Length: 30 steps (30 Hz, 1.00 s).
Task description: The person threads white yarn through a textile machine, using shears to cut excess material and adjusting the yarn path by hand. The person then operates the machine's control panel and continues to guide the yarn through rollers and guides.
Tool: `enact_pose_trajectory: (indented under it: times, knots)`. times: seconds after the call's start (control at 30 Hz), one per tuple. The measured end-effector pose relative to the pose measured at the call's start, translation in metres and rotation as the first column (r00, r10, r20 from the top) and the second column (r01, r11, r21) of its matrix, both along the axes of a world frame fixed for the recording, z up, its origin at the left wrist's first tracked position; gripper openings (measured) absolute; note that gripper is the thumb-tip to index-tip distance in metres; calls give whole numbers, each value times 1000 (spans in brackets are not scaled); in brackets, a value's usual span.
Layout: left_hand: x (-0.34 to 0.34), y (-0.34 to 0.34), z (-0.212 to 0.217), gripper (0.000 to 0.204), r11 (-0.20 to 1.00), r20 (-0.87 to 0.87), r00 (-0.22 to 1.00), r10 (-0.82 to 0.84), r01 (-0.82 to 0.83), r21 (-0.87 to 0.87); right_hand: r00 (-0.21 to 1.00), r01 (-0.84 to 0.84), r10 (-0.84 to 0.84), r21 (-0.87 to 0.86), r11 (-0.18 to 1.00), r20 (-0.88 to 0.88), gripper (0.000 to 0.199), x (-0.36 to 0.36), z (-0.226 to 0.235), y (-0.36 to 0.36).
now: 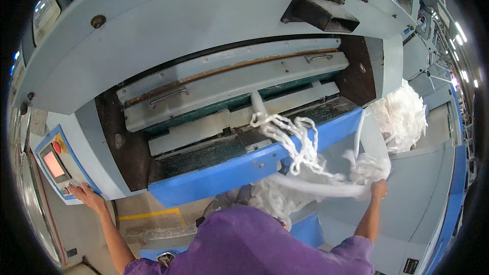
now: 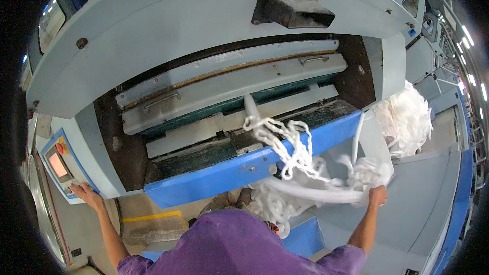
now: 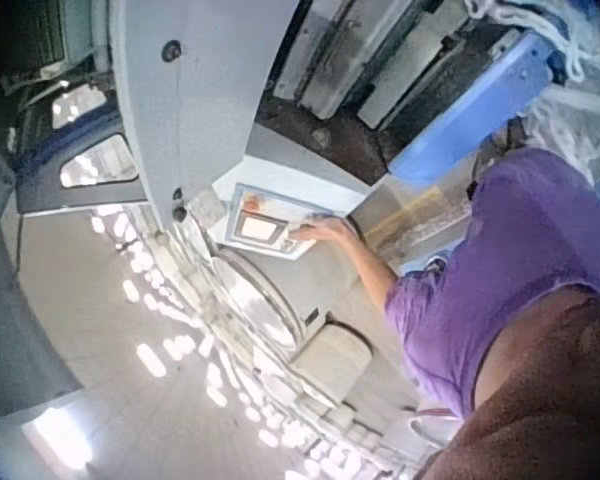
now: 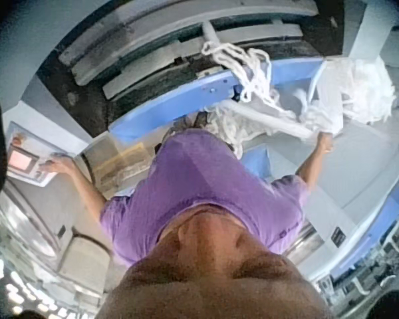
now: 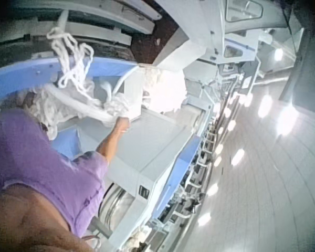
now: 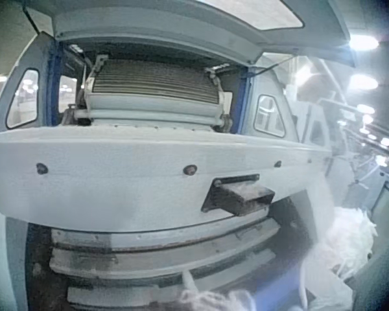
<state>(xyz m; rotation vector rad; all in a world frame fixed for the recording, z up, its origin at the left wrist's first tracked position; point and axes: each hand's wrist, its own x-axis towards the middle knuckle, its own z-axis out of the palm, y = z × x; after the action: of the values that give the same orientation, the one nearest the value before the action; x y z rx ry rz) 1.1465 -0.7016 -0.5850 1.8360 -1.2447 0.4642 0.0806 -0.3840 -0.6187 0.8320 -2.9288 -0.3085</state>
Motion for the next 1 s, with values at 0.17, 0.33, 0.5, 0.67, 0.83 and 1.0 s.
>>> enact_pose_trajectory:
  times: [0.17,0.33,0.5,0.67,0.83,1.0]
  knots:
    - [10,0,5,68,998,38,998,46,-47,37,992,76,-8,-548,833,125,58,83,-27,-81]
    - [26,-2,3,71,988,105,985,135,-142,64,733,-427,675,-716,553,85,63,212,-29,-263]
    - [51,7,-1,64,993,-102,995,12,1,121,688,-601,699,-385,700,197,64,292,-19,-322]
    - [68,4,14,69,989,-282,952,118,-87,119,680,-550,730,-709,441,-73,40,277,-51,-272]
    - [89,-11,40,73,951,-329,893,309,-277,141,895,-293,439,-642,709,77,47,198,-156,-159]
    - [90,-1,31,58,919,-147,916,375,-388,-76,409,659,-93,-223,719,908,41,164,-246,36]
